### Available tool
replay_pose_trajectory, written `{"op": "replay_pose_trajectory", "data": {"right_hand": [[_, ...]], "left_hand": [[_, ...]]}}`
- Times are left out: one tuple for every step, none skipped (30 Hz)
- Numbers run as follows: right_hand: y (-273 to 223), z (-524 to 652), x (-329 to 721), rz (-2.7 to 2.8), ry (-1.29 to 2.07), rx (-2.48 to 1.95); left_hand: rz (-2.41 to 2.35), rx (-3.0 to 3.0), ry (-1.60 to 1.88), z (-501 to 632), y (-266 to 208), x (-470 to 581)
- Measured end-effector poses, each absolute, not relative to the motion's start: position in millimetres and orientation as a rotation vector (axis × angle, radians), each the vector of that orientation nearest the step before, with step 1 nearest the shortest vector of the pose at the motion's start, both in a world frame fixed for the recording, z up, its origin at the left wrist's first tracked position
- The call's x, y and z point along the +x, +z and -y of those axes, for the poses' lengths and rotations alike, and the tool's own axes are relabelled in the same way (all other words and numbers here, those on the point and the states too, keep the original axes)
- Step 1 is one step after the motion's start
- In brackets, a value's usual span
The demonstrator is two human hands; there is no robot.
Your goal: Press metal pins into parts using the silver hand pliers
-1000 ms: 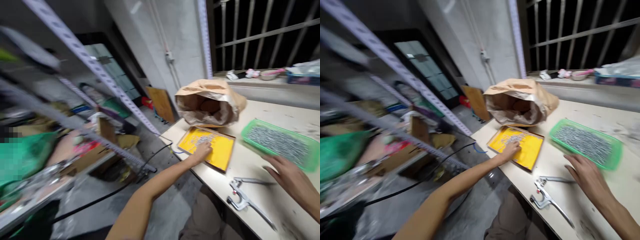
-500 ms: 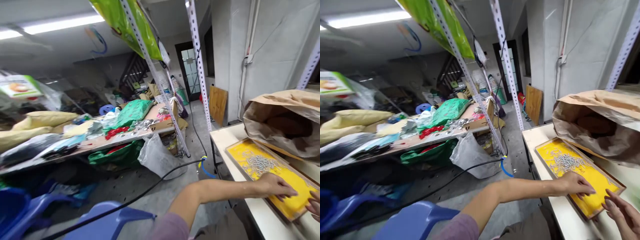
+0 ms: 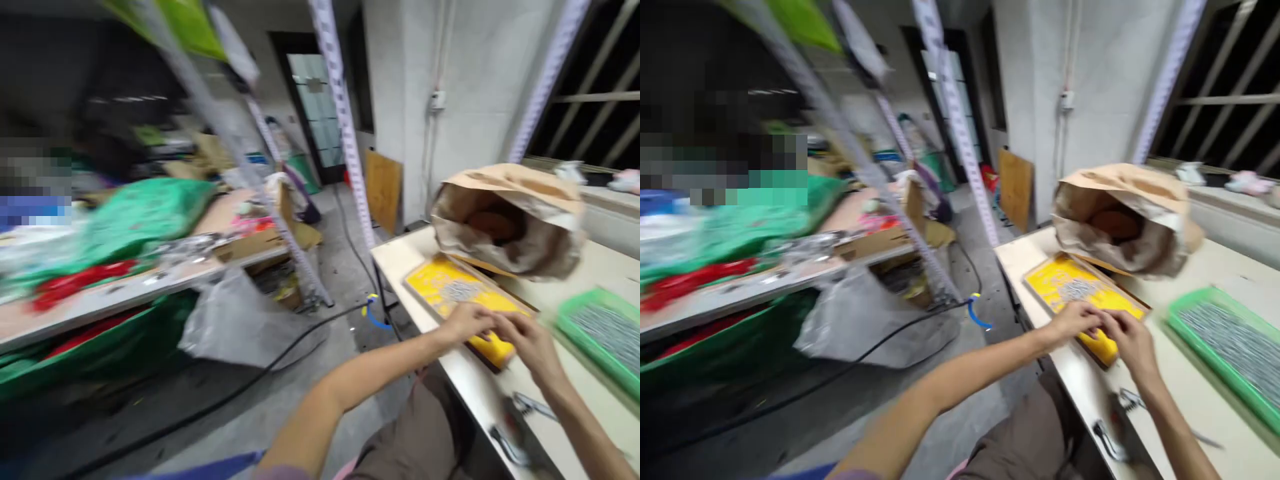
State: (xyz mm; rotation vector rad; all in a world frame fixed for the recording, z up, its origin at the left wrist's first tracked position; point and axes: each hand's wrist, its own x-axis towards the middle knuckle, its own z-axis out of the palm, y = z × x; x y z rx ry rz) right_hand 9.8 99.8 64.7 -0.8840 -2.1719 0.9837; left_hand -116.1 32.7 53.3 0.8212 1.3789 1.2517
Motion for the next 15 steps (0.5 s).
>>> {"op": "replay_pose_trajectory", "data": {"right_hand": [[71,-95,10,2.167,1.061,-0.897],[76,-92,10,2.133,1.102,-0.922],[79,-90,10,2.087,1.124,-0.949],[81,-89,10,2.060,1.151,-0.963],[81,-89,10,2.025,1.171,-0.978],[80,-89,10,1.993,1.184,-0.988],[78,-90,10,1.966,1.205,-0.993],[76,-90,10,1.943,1.231,-0.994],[74,-90,10,1.924,1.264,-0.990],[71,-90,10,1.907,1.309,-0.984],[69,-90,9,1.889,1.362,-0.977],[67,-90,8,1.869,1.415,-0.971],[65,-89,8,1.849,1.462,-0.969],[63,-89,7,1.830,1.498,-0.971],[61,-89,7,1.816,1.522,-0.975]], "left_hand": [[-1.363,0.818,1.257,-31,57,-117],[-1.339,0.828,1.267,-30,59,-117],[-1.323,0.827,1.277,-30,61,-118],[-1.303,0.833,1.282,-30,63,-119],[-1.284,0.844,1.274,-30,64,-120],[-1.277,0.857,1.267,-30,65,-120],[-1.280,0.872,1.257,-29,65,-121],[-1.295,0.888,1.246,-28,65,-121],[-1.319,0.901,1.234,-27,65,-121],[-1.351,0.910,1.222,-27,64,-122],[-1.385,0.915,1.208,-26,63,-123],[-1.412,0.916,1.191,-26,62,-124],[-1.427,0.912,1.173,-26,61,-125],[-1.429,0.899,1.160,-26,59,-127],[-1.417,0.879,1.149,-26,58,-128]]}}
